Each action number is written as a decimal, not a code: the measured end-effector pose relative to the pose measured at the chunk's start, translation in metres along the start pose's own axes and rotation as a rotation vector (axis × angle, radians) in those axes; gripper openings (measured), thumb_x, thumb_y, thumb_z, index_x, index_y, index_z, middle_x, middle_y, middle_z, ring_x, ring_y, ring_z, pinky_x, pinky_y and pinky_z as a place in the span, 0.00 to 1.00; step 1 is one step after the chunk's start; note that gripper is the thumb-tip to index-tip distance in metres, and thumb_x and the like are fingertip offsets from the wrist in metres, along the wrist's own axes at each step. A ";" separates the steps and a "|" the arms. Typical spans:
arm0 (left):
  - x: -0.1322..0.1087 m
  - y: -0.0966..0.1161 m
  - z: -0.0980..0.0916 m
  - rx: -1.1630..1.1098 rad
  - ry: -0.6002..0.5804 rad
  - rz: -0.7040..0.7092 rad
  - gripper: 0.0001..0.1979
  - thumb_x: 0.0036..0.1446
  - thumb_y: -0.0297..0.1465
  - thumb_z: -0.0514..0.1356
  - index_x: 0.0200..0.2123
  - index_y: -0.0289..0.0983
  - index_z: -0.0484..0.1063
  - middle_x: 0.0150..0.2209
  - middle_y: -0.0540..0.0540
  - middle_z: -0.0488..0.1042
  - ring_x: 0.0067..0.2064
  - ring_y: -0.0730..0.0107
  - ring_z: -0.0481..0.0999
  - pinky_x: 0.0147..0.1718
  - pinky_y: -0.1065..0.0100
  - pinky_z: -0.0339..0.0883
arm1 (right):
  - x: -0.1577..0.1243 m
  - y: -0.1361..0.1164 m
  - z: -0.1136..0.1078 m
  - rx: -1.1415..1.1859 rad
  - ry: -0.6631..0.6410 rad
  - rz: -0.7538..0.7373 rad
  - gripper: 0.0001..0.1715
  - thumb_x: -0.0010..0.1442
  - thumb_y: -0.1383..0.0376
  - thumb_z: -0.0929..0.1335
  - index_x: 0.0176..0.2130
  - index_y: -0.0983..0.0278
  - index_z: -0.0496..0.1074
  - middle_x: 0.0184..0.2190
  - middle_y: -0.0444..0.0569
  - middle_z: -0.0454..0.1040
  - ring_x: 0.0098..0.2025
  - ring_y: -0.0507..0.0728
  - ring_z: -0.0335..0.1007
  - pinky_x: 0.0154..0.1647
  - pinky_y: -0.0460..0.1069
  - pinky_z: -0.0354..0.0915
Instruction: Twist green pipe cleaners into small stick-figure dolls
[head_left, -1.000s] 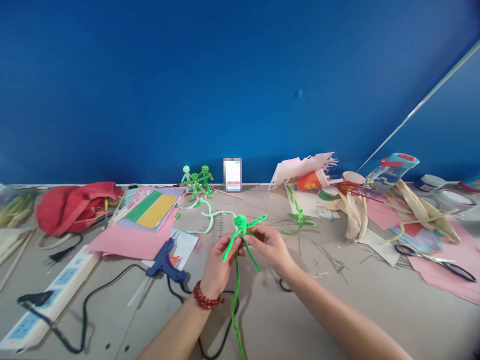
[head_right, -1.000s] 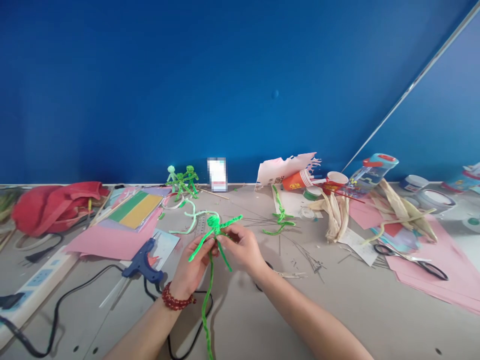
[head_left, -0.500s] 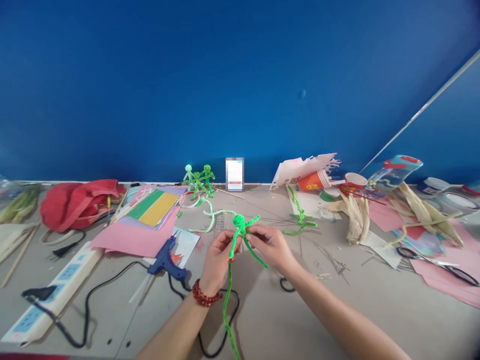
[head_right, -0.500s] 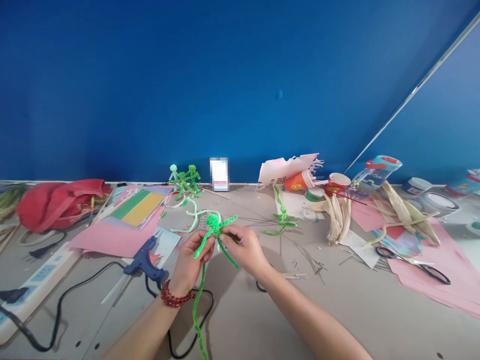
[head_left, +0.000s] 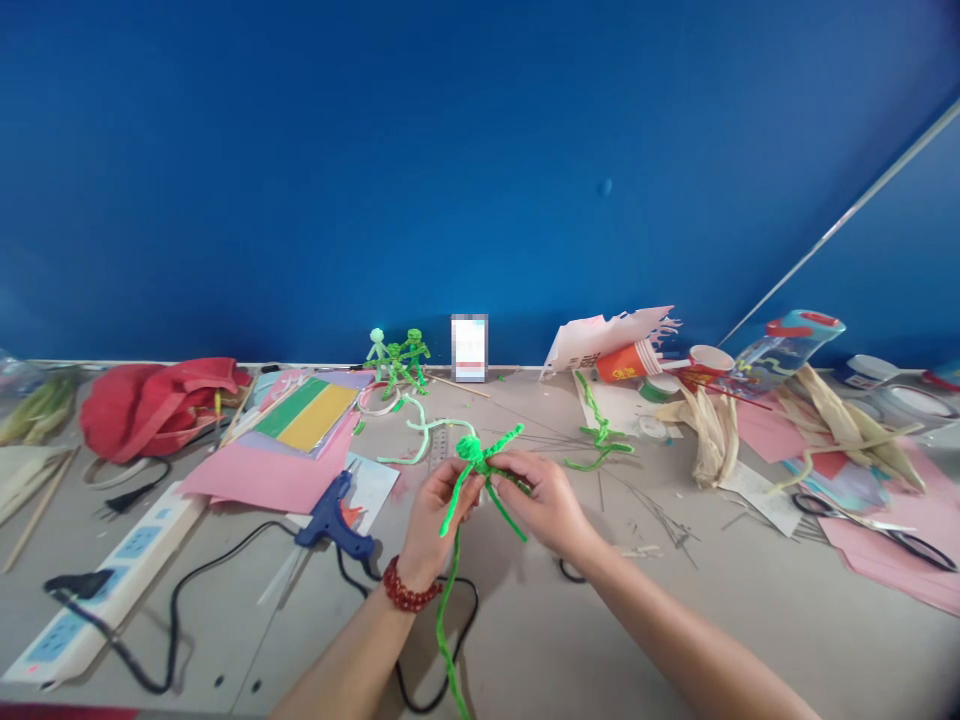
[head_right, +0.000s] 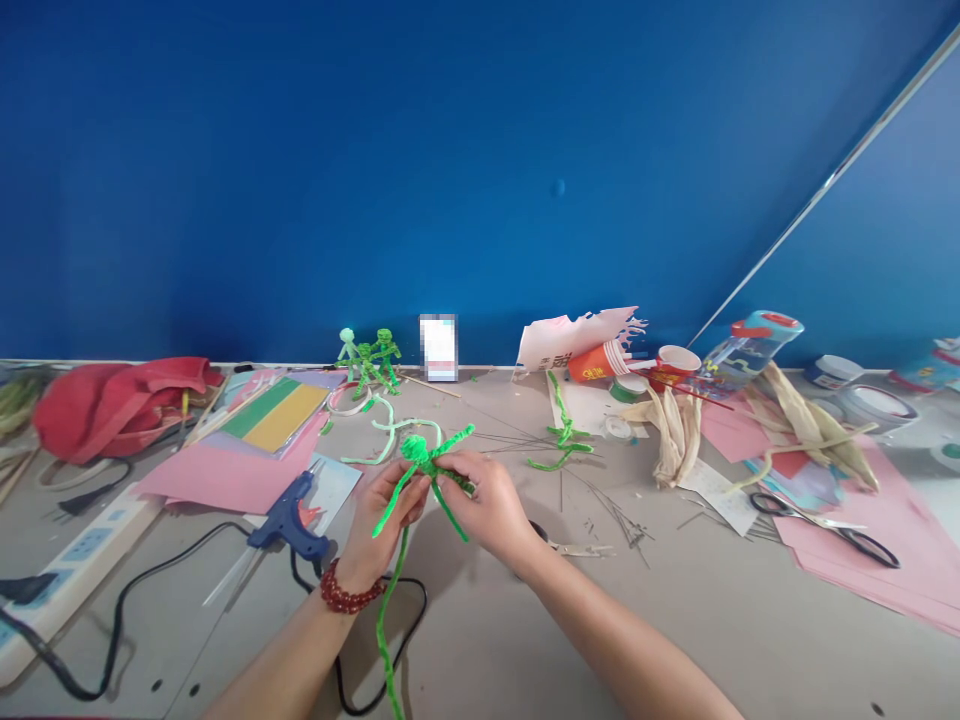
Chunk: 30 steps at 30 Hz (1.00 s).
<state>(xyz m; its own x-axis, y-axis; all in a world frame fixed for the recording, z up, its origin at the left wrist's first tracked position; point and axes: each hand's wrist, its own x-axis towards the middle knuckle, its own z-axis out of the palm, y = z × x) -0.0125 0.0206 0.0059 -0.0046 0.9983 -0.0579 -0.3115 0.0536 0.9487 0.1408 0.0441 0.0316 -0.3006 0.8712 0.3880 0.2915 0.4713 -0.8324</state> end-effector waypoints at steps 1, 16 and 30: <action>0.000 0.000 0.000 -0.002 0.001 -0.005 0.11 0.48 0.34 0.69 0.31 0.37 0.72 0.20 0.56 0.61 0.21 0.80 0.56 0.20 0.75 0.50 | 0.000 -0.001 0.000 -0.002 -0.005 -0.002 0.12 0.58 0.70 0.65 0.38 0.62 0.78 0.33 0.49 0.79 0.34 0.56 0.74 0.33 0.47 0.67; 0.001 -0.004 0.000 -0.045 -0.009 -0.005 0.12 0.48 0.35 0.68 0.28 0.36 0.69 0.19 0.56 0.63 0.21 0.80 0.58 0.20 0.75 0.51 | -0.001 0.001 0.000 0.101 -0.064 0.117 0.06 0.58 0.69 0.66 0.37 0.63 0.73 0.31 0.46 0.77 0.33 0.54 0.73 0.35 0.46 0.66; 0.002 0.004 0.000 -0.214 -0.011 -0.025 0.16 0.53 0.36 0.63 0.21 0.36 0.63 0.20 0.55 0.62 0.21 0.80 0.57 0.22 0.73 0.56 | -0.002 0.022 0.001 0.965 -0.145 0.110 0.14 0.55 0.61 0.69 0.43 0.61 0.69 0.40 0.48 0.72 0.31 0.53 0.71 0.34 0.50 0.69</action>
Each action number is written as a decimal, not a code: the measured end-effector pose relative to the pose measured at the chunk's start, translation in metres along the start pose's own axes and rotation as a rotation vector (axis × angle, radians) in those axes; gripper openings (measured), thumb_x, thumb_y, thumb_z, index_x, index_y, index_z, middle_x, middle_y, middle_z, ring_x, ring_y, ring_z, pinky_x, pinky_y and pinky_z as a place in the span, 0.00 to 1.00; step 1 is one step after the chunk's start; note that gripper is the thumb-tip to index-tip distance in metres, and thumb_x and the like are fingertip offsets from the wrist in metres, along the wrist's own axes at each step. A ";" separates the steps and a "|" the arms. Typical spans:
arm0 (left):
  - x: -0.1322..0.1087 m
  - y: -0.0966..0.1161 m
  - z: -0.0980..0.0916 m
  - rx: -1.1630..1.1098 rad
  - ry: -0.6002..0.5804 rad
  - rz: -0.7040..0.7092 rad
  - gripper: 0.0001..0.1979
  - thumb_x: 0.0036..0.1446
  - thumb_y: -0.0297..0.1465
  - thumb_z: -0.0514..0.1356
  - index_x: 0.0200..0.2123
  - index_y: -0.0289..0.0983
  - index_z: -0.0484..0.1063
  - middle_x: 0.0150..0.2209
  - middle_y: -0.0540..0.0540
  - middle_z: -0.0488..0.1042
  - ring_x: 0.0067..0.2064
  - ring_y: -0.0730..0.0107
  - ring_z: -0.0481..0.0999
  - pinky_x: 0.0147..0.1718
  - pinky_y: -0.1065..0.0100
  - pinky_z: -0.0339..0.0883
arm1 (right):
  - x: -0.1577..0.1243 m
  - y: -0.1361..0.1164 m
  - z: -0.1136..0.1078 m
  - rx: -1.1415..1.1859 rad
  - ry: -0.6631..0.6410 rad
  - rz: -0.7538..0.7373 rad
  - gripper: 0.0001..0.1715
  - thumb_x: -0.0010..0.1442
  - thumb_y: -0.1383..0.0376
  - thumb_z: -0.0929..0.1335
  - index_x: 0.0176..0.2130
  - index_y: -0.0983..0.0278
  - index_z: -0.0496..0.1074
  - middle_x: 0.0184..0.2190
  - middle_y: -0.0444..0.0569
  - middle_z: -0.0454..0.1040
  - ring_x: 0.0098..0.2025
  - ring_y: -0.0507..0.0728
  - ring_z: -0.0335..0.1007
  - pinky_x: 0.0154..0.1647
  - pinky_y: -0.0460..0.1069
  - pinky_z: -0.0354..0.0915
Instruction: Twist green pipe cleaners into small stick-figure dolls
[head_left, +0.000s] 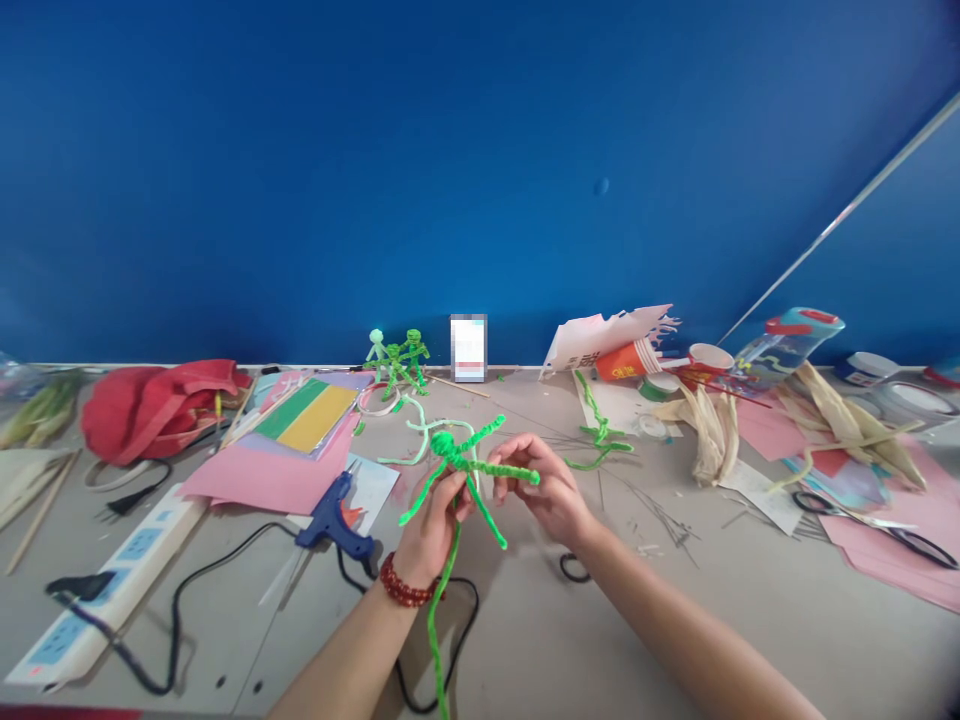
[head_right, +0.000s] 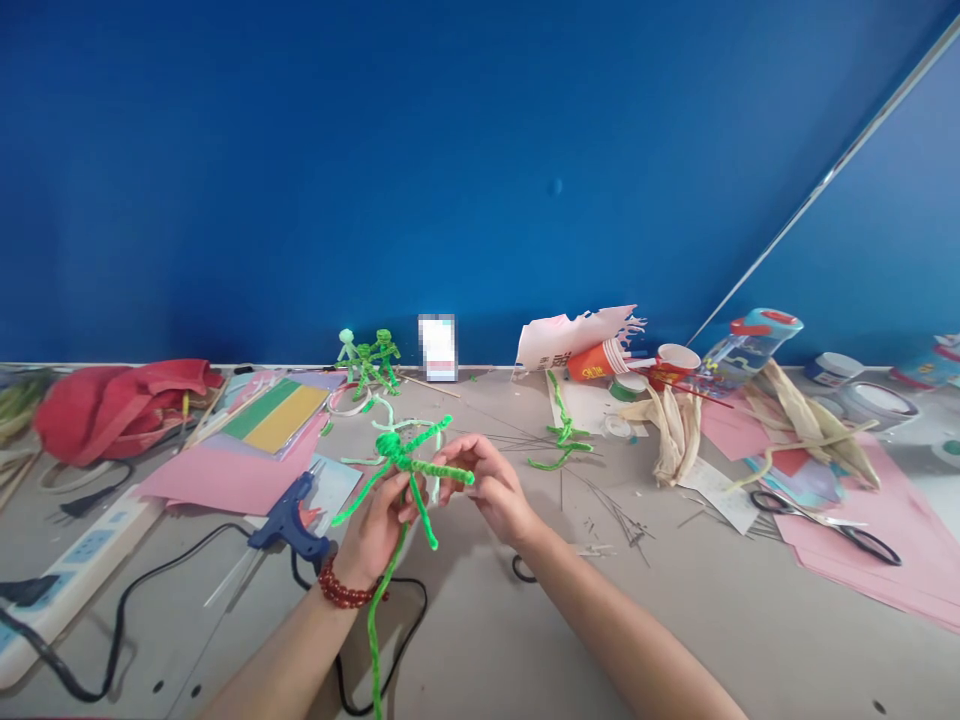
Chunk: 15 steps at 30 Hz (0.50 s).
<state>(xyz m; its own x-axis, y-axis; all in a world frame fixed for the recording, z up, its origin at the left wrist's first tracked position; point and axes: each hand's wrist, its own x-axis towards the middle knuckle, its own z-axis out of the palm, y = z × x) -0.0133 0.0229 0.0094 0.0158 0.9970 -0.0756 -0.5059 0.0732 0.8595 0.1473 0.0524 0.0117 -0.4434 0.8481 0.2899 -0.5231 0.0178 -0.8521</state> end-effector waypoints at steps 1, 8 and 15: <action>0.000 0.000 0.000 -0.002 -0.001 -0.003 0.15 0.53 0.36 0.63 0.21 0.36 0.63 0.19 0.55 0.61 0.20 0.80 0.57 0.22 0.73 0.55 | 0.000 0.006 0.000 0.040 0.023 0.026 0.13 0.56 0.61 0.69 0.42 0.61 0.69 0.39 0.48 0.73 0.30 0.53 0.71 0.33 0.50 0.68; -0.001 -0.008 -0.002 0.105 -0.020 0.069 0.15 0.55 0.36 0.62 0.22 0.36 0.63 0.19 0.54 0.63 0.22 0.79 0.60 0.22 0.74 0.56 | -0.002 0.018 0.013 -0.065 0.108 0.133 0.14 0.54 0.59 0.74 0.35 0.63 0.69 0.29 0.45 0.75 0.31 0.55 0.74 0.35 0.51 0.69; -0.001 -0.015 -0.005 0.210 0.020 0.075 0.09 0.49 0.34 0.66 0.28 0.37 0.70 0.21 0.54 0.66 0.23 0.77 0.64 0.21 0.73 0.60 | 0.000 0.012 0.015 -0.141 0.162 0.086 0.10 0.55 0.60 0.73 0.30 0.63 0.70 0.26 0.45 0.74 0.28 0.56 0.74 0.33 0.51 0.69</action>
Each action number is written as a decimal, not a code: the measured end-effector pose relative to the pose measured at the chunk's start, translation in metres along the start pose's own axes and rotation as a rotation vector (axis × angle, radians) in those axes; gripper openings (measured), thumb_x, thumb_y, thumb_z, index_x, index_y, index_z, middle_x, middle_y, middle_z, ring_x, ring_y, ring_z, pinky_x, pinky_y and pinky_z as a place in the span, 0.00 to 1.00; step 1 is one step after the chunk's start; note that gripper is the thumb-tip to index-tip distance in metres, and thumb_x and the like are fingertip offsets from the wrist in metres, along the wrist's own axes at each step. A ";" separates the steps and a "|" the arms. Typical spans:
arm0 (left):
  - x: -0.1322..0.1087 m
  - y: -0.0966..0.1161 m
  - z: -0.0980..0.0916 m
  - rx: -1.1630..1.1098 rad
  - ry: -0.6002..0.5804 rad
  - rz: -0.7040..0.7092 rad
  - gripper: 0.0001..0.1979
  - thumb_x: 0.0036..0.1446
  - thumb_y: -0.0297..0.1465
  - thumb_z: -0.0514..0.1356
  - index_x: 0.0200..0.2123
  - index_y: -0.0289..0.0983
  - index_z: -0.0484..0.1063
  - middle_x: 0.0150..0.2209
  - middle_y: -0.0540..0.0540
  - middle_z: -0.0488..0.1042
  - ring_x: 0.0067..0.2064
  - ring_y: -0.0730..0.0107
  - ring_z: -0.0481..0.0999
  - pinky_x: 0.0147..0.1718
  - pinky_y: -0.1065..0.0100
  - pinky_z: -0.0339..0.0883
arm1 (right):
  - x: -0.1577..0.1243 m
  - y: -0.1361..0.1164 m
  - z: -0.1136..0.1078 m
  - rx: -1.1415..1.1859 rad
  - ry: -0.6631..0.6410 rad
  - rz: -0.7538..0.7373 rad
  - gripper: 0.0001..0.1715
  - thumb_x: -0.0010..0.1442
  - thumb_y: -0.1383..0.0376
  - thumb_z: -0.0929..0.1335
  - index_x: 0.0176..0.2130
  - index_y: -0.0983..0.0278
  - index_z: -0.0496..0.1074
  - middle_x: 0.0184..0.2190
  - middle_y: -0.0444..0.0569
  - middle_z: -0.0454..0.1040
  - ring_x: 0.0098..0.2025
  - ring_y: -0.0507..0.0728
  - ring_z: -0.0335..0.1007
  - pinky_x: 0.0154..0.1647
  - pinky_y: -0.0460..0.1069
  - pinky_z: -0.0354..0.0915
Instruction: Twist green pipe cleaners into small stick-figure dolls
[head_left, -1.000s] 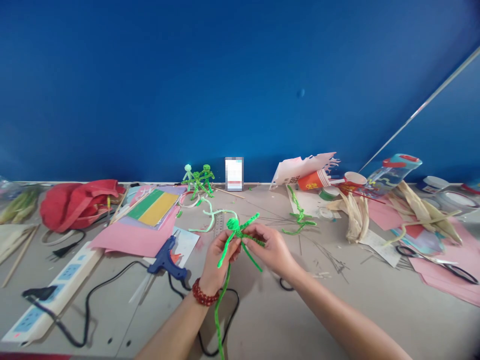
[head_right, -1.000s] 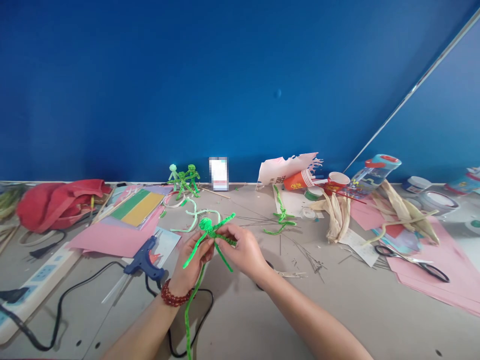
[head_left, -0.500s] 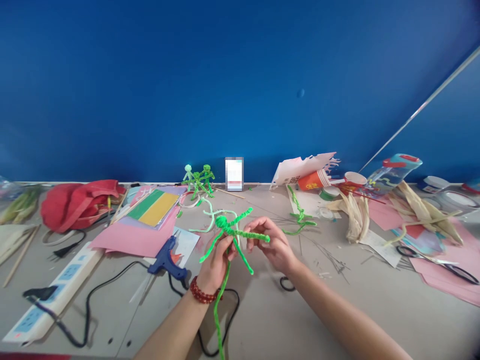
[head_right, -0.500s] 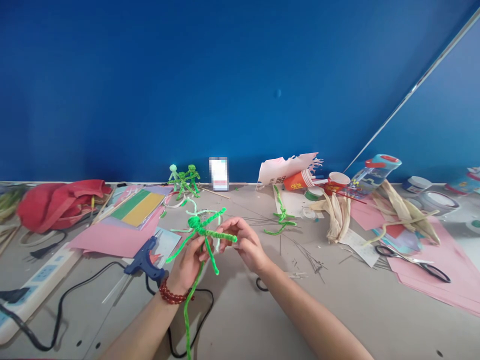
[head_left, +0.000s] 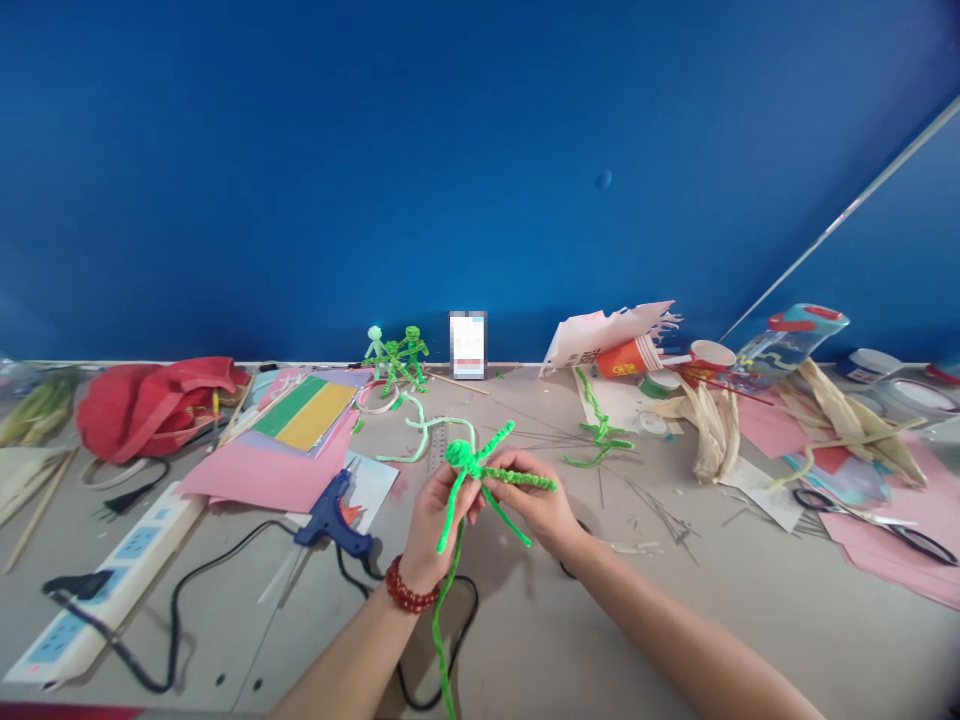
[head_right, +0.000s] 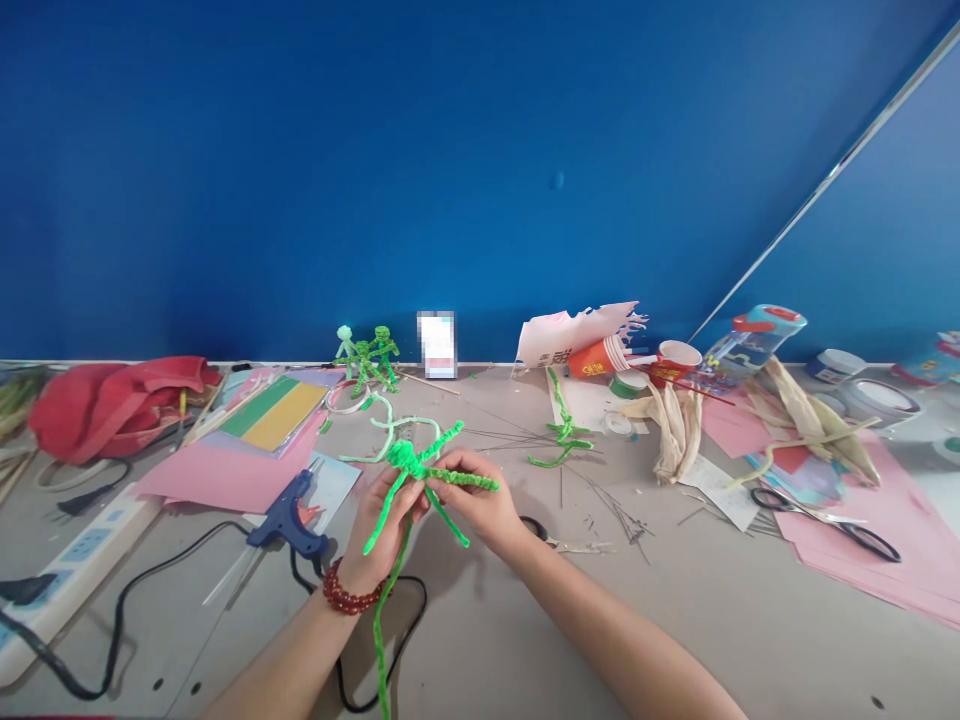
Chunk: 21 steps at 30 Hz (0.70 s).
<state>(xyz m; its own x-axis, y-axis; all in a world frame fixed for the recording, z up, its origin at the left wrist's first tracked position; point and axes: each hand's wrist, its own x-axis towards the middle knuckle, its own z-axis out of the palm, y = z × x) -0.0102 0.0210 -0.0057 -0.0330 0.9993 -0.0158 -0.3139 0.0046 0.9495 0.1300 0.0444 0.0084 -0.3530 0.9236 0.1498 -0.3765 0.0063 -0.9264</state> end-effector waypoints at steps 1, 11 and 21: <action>0.000 -0.001 -0.001 -0.002 -0.003 0.012 0.09 0.50 0.34 0.66 0.28 0.36 0.70 0.21 0.54 0.66 0.23 0.77 0.64 0.21 0.73 0.60 | 0.000 0.000 -0.001 -0.048 0.019 -0.016 0.10 0.55 0.60 0.73 0.30 0.63 0.71 0.26 0.46 0.74 0.29 0.56 0.73 0.33 0.51 0.69; -0.001 -0.007 -0.004 -0.004 0.022 0.071 0.08 0.50 0.31 0.67 0.30 0.36 0.70 0.21 0.55 0.67 0.24 0.77 0.66 0.24 0.74 0.62 | 0.002 -0.005 0.000 -0.156 0.019 -0.030 0.11 0.56 0.59 0.72 0.28 0.63 0.71 0.24 0.46 0.74 0.28 0.55 0.71 0.32 0.48 0.67; 0.001 -0.001 0.000 -0.046 0.012 0.035 0.09 0.48 0.32 0.68 0.29 0.36 0.70 0.20 0.55 0.68 0.23 0.77 0.67 0.22 0.74 0.62 | 0.005 -0.002 -0.010 -0.020 -0.083 0.076 0.10 0.56 0.61 0.72 0.31 0.64 0.71 0.25 0.44 0.73 0.29 0.52 0.70 0.31 0.47 0.64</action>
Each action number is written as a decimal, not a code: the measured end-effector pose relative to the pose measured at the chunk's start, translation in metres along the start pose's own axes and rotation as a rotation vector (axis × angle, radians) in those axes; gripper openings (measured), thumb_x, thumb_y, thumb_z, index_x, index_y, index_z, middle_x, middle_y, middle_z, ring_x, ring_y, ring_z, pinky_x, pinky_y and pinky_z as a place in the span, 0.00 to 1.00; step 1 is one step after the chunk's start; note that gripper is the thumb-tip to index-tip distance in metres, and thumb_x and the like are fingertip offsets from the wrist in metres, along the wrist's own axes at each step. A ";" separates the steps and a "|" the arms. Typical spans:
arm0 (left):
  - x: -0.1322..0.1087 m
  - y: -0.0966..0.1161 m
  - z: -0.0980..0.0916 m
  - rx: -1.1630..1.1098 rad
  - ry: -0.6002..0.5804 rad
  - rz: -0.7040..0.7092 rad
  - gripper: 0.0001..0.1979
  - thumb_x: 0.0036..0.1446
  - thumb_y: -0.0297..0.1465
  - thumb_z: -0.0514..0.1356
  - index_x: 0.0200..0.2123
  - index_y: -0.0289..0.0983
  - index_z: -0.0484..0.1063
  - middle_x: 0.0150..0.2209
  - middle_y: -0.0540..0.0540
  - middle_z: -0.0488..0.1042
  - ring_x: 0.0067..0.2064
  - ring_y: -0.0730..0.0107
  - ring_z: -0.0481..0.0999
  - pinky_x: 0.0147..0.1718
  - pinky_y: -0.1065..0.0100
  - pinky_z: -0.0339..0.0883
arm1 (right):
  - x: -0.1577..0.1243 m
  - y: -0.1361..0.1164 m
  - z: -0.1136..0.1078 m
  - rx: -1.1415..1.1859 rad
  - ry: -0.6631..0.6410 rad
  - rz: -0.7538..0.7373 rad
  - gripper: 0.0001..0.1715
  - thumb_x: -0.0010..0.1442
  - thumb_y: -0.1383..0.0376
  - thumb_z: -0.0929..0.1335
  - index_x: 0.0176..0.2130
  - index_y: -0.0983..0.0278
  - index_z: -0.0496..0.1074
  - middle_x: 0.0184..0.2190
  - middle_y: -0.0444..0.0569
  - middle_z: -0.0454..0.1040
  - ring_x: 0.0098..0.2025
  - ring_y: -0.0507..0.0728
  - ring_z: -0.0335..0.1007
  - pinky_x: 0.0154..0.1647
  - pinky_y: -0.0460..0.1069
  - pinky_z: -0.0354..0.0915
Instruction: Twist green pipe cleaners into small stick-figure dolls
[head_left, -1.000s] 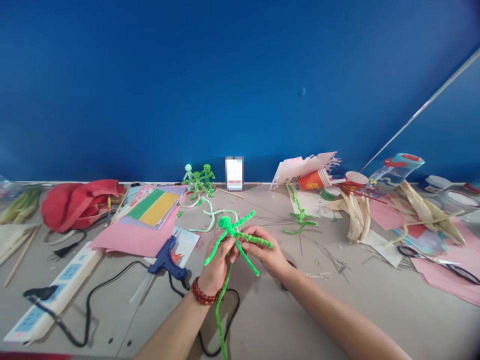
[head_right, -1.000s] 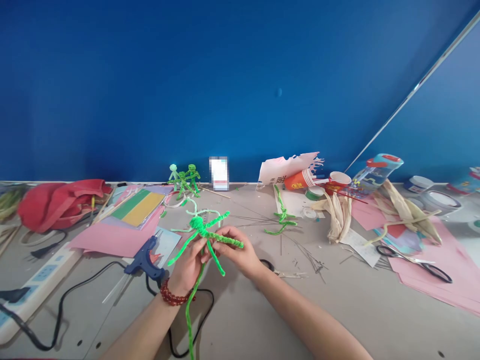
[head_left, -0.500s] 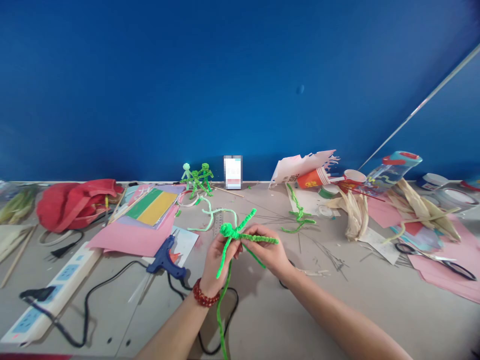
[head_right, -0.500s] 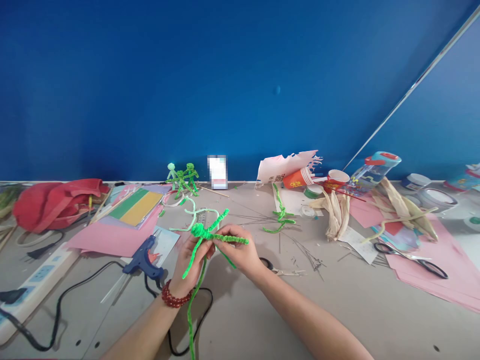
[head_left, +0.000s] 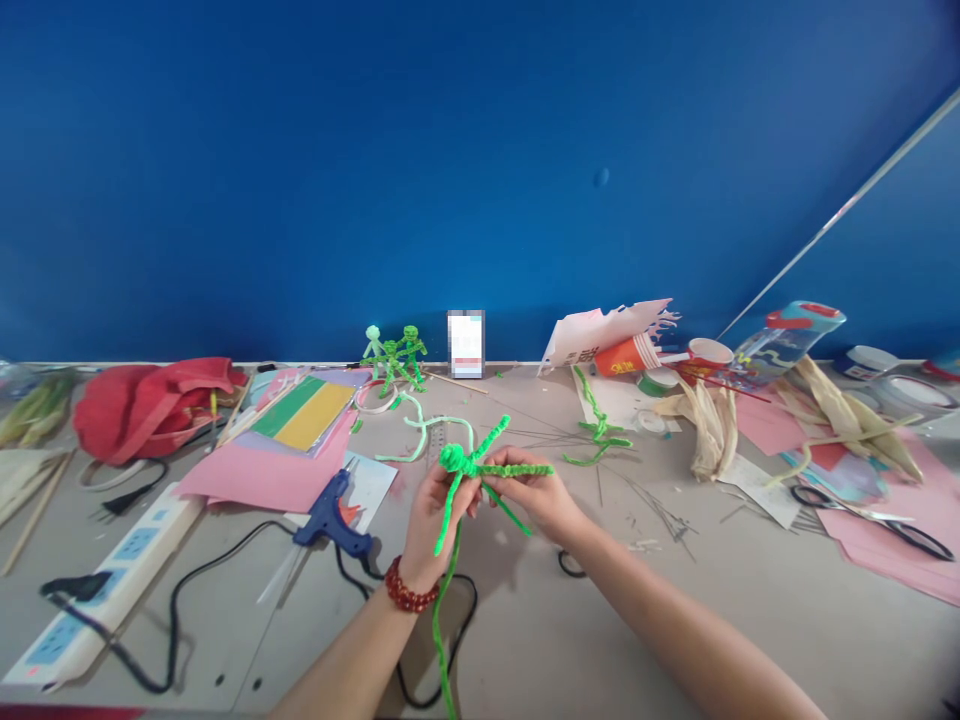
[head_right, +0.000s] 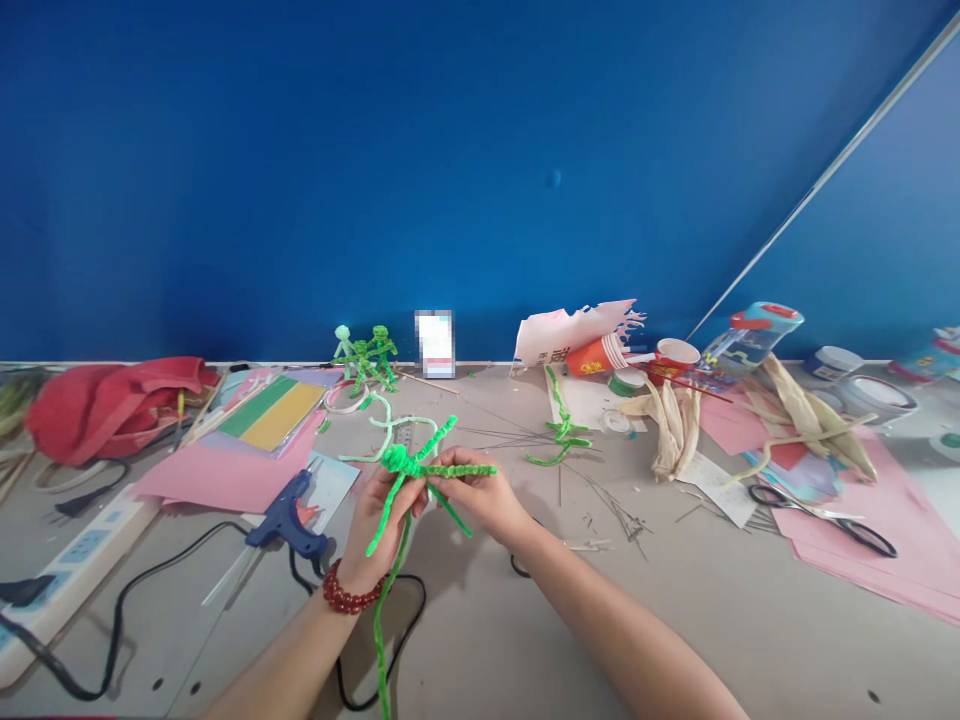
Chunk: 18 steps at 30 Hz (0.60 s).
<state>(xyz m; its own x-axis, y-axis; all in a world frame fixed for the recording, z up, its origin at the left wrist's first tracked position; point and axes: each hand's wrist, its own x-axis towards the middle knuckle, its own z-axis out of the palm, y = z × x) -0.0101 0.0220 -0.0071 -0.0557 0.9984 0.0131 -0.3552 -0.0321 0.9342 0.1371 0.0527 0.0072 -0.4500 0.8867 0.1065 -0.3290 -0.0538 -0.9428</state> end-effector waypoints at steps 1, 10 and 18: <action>0.000 0.001 0.000 -0.009 0.003 -0.010 0.09 0.48 0.32 0.68 0.30 0.36 0.71 0.21 0.54 0.69 0.23 0.77 0.67 0.22 0.74 0.62 | 0.000 0.000 -0.001 0.021 -0.014 0.021 0.10 0.56 0.60 0.72 0.32 0.64 0.71 0.26 0.44 0.74 0.29 0.52 0.70 0.32 0.47 0.64; 0.000 0.010 0.001 0.012 -0.020 -0.036 0.12 0.44 0.34 0.71 0.29 0.35 0.73 0.21 0.52 0.69 0.24 0.75 0.68 0.25 0.71 0.65 | 0.003 -0.017 -0.002 0.078 -0.101 0.141 0.15 0.55 0.56 0.73 0.35 0.64 0.71 0.27 0.45 0.75 0.29 0.53 0.71 0.34 0.49 0.67; -0.001 0.006 -0.002 0.169 -0.077 0.118 0.09 0.52 0.36 0.66 0.29 0.35 0.72 0.22 0.52 0.67 0.25 0.74 0.65 0.25 0.72 0.63 | 0.002 -0.019 -0.008 0.162 -0.084 0.302 0.17 0.50 0.56 0.76 0.32 0.67 0.74 0.26 0.45 0.73 0.25 0.49 0.64 0.33 0.48 0.67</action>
<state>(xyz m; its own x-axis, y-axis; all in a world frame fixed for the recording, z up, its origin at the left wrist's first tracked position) -0.0137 0.0208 -0.0026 -0.0142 0.9891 0.1469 -0.1885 -0.1469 0.9710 0.1488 0.0595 0.0227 -0.6113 0.7793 -0.1378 -0.2954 -0.3862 -0.8738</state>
